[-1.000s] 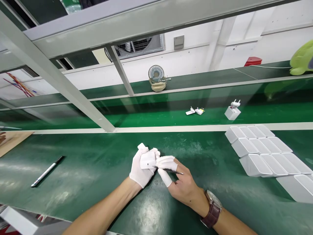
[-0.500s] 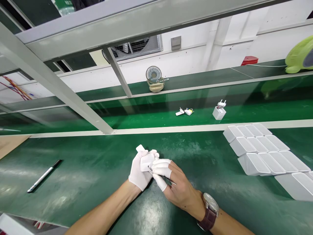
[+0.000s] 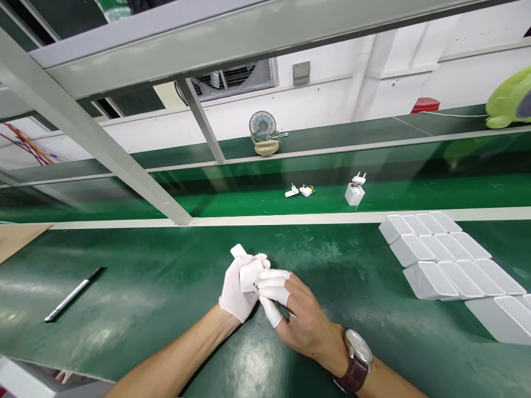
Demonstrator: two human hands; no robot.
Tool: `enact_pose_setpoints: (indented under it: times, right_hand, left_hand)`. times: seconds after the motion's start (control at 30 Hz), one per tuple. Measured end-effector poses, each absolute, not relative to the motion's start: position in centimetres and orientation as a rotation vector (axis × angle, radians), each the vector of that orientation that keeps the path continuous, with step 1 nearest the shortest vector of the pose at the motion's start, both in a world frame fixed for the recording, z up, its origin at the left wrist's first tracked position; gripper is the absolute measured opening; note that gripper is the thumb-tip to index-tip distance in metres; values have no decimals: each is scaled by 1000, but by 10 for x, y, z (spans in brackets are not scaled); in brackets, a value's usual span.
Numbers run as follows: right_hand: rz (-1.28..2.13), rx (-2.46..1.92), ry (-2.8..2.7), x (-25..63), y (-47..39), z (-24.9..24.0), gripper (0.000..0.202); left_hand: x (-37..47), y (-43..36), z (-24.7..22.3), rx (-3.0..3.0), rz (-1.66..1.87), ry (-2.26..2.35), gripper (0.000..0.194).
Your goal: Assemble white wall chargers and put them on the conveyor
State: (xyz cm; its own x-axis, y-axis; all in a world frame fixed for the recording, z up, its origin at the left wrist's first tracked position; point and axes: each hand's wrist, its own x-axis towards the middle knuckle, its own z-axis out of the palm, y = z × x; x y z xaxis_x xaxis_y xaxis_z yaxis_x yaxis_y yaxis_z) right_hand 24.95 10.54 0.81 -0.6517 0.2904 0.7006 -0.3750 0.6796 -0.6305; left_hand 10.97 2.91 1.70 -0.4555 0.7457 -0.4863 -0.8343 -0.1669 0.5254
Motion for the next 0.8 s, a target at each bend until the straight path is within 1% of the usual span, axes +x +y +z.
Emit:
enact_pose_setpoints:
  times: [0.13, 0.2, 0.4, 0.53, 0.7, 0.8]
  right_hand:
    - [925, 93, -2093, 251, 105, 10, 43]
    - [941, 92, -2084, 250, 105, 10, 44]
    - [1189, 2, -2017, 248, 103, 6, 43]
    - [1342, -9, -1941, 248, 102, 3, 43]
    - [1396, -43, -1891, 246, 99, 0, 38]
    - [1341, -70, -1905, 242, 100, -4, 36]
  left_hand:
    - [111, 30, 17, -113, 1854, 916, 16]
    - [111, 30, 17, -112, 1847, 913, 15]
    - [110, 29, 17, -157, 1848, 977, 19]
    - [112, 28, 17, -175, 1865, 942, 19]
    - [115, 30, 17, -214, 1881, 932, 17]
    - [116, 33, 17, -235, 1914, 964, 15]
